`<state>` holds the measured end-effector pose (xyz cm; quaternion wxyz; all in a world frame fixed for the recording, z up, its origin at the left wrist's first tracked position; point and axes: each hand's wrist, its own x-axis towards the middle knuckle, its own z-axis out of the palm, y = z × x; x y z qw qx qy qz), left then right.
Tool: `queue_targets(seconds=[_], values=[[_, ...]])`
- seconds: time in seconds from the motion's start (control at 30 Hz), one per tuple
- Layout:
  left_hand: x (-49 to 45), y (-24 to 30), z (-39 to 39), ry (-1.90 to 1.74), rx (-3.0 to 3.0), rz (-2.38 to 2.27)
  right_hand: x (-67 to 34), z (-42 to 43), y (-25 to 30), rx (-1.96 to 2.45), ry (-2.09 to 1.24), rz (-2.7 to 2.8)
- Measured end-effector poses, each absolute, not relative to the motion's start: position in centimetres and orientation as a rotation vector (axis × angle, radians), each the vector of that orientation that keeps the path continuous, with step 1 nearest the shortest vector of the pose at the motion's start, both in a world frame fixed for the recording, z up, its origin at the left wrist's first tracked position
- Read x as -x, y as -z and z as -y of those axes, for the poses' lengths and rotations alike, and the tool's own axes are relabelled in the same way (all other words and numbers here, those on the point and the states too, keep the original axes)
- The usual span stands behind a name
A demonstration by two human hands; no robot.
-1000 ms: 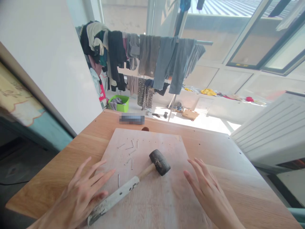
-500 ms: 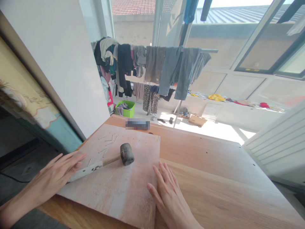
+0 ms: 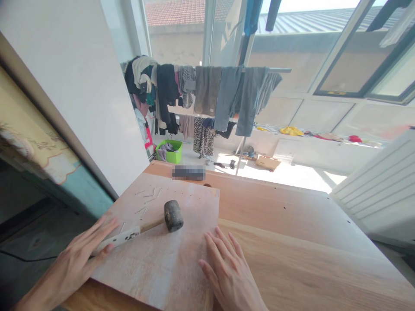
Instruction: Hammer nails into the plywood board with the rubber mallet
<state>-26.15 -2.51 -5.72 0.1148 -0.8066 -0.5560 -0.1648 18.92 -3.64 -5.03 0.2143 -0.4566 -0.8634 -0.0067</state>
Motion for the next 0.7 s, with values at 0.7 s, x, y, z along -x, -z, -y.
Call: queue_targets(seconds=[0.7], values=[[5.7, 6.2, 6.3, 0.588, 2.271, 1.042, -34.8, 9.1, 7.9, 1.818, 0.361, 1.827]])
